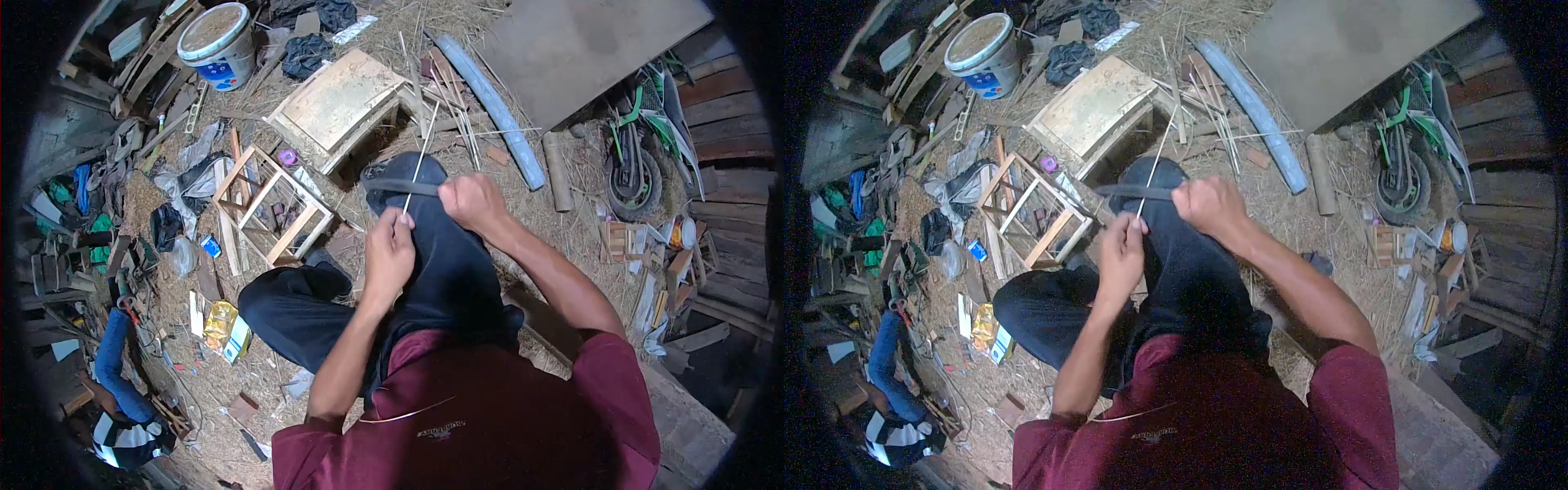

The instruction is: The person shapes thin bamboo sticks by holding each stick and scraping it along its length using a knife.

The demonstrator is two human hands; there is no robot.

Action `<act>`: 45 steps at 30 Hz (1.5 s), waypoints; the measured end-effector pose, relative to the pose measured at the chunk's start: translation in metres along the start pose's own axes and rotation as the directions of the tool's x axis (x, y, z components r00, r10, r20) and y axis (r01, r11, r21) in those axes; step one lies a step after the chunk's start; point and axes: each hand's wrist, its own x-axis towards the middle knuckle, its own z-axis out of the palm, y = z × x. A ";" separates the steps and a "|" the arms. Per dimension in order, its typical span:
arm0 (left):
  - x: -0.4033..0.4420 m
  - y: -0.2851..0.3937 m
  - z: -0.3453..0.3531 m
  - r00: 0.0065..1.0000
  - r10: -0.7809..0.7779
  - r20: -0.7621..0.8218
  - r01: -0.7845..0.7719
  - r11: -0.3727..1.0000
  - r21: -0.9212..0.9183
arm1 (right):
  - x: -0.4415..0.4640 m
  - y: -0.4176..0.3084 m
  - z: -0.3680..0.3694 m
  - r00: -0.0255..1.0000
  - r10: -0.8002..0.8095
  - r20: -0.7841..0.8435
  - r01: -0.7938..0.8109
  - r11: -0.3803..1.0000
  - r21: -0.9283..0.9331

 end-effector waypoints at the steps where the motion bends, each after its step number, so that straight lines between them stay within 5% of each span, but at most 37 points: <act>1: -0.015 -0.002 -0.004 1.000 0.014 0.022 -0.013 1.000 -0.010 | -0.001 0.000 -0.001 0.999 0.035 -0.023 -0.034 0.999 0.005; 5: -0.087 -0.020 -0.023 0.999 0.006 0.054 -0.003 0.998 -0.057 | 0.000 0.016 -0.002 0.994 0.109 -0.019 -0.109 0.993 -0.033; 6: -0.107 -0.037 -0.033 0.983 -0.146 0.109 0.161 0.976 -0.144 | 0.000 0.015 -0.006 0.996 0.086 -0.027 -0.086 0.996 -0.037; 17: -0.161 -0.019 -0.081 0.959 -0.283 -0.036 0.276 0.953 -0.128 | -0.001 0.020 0.014 0.978 0.142 -0.155 -0.147 0.989 -0.020; 21: -0.132 -0.014 -0.078 0.989 -0.136 -0.055 0.138 0.990 0.021 | 0.003 0.017 0.007 0.985 0.052 -0.165 -0.033 0.992 0.118; 22: -0.112 -0.015 -0.064 0.996 0.000 -0.085 -0.001 1.000 -0.004 | 0.007 0.015 0.006 0.987 0.010 -0.160 0.015 0.987 0.158; 25: -0.051 -0.011 -0.036 0.994 -0.112 -0.022 0.110 0.991 -0.073 | 0.003 0.001 0.007 0.993 -0.084 -0.083 0.096 0.982 0.164; 26: -0.033 -0.009 -0.026 0.966 -0.255 0.028 0.255 0.939 -0.233 | 0.000 -0.011 0.003 0.996 -0.083 -0.038 0.086 0.990 0.114; 30: 0.007 -0.006 -0.004 0.992 -0.074 -0.100 0.059 0.988 -0.141 | -0.001 -0.029 0.003 0.993 -0.094 0.074 0.097 0.995 -0.030; 37: -0.009 -0.013 -0.012 0.995 0.033 -0.099 -0.036 0.999 -0.033 | 0.003 -0.032 0.008 0.998 -0.033 0.044 0.034 0.999 -0.016; 40: -0.036 -0.017 -0.016 0.992 -0.116 -0.046 0.109 0.986 -0.125 | 0.006 -0.026 0.007 1.000 0.020 0.010 -0.020 0.999 -0.026; 45: -0.084 -0.027 -0.030 0.993 -0.111 -0.044 0.107 0.991 -0.081 | 0.008 -0.020 -0.007 0.993 0.118 -0.022 -0.119 0.992 -0.039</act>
